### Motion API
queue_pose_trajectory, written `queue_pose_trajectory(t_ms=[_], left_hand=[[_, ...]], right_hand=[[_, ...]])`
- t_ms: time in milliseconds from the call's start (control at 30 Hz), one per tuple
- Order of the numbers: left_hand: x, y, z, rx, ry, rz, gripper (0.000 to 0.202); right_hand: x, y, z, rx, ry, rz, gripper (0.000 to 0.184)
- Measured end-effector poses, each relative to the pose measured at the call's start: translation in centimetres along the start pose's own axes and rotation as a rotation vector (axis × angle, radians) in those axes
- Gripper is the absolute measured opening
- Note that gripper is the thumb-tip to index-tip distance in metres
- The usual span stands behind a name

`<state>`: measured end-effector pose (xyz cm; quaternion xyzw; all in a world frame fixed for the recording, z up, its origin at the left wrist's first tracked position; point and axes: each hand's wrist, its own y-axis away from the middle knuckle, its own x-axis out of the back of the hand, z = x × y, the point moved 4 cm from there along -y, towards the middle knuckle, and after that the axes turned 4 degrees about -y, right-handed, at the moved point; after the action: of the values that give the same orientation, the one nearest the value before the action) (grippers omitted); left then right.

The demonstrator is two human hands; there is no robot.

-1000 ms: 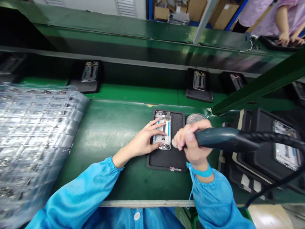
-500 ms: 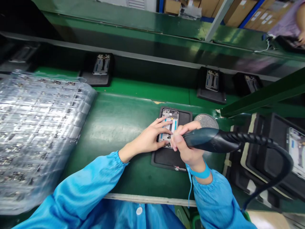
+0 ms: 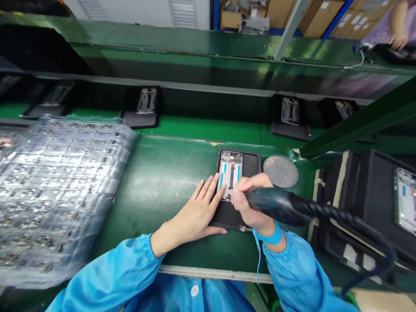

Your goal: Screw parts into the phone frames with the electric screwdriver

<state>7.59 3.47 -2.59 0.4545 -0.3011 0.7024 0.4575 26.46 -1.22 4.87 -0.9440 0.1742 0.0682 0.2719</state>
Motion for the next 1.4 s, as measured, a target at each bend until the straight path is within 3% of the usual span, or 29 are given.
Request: queue_pose_trajectory(t_ms=[67,167,267,333,433,533,667,833,933,1033,1167,1400], left_hand=[[0.0,-1.4,-1.6,0.021,-0.062,0.039,0.136],[1.5,-5.7,-5.3,0.137,-0.092,0.122,0.112],[4.4,-10.3,-9.8,0.326,-0.075,0.291,0.077],[6.9,-11.9,-13.1,0.471,-0.073,0.454,0.076],[10.7,-11.2,-18.1,0.785,-0.158,0.598,0.091],[13.5,-8.5,-22.1,1.066,-0.248,0.544,0.083],[15.8,-6.7,-24.5,1.059,-0.235,0.503,0.064],[17.0,-7.3,-23.3,0.909,-0.195,0.518,0.060],[16.9,-7.5,-20.9,0.802,-0.201,0.530,0.058],[15.5,-6.8,-17.6,0.659,-0.224,0.480,0.056],[12.5,-3.6,-12.6,0.516,-0.228,0.439,0.057],[8.2,4.9,-3.7,0.169,-0.034,0.397,0.046]], right_hand=[[0.5,-0.1,-0.4,0.119,-0.013,0.115,0.025],[1.5,-0.5,-0.6,0.239,0.030,0.276,0.034],[2.3,-1.0,-0.1,0.250,0.076,0.331,0.039],[2.8,-1.2,0.4,0.227,0.077,0.332,0.039],[3.7,-1.5,0.8,0.245,0.076,0.358,0.039],[5.1,-2.3,0.6,0.285,0.110,0.424,0.041],[8.1,-3.4,0.0,0.273,0.163,0.559,0.051],[11.5,-4.5,-0.2,0.152,0.221,0.579,0.058],[12.8,-4.8,-0.1,0.098,0.206,0.581,0.058],[13.3,-5.0,0.2,0.077,0.187,0.582,0.059],[13.3,-5.0,0.5,0.060,0.177,0.571,0.060],[13.3,-4.8,0.7,0.042,0.193,0.568,0.060]])
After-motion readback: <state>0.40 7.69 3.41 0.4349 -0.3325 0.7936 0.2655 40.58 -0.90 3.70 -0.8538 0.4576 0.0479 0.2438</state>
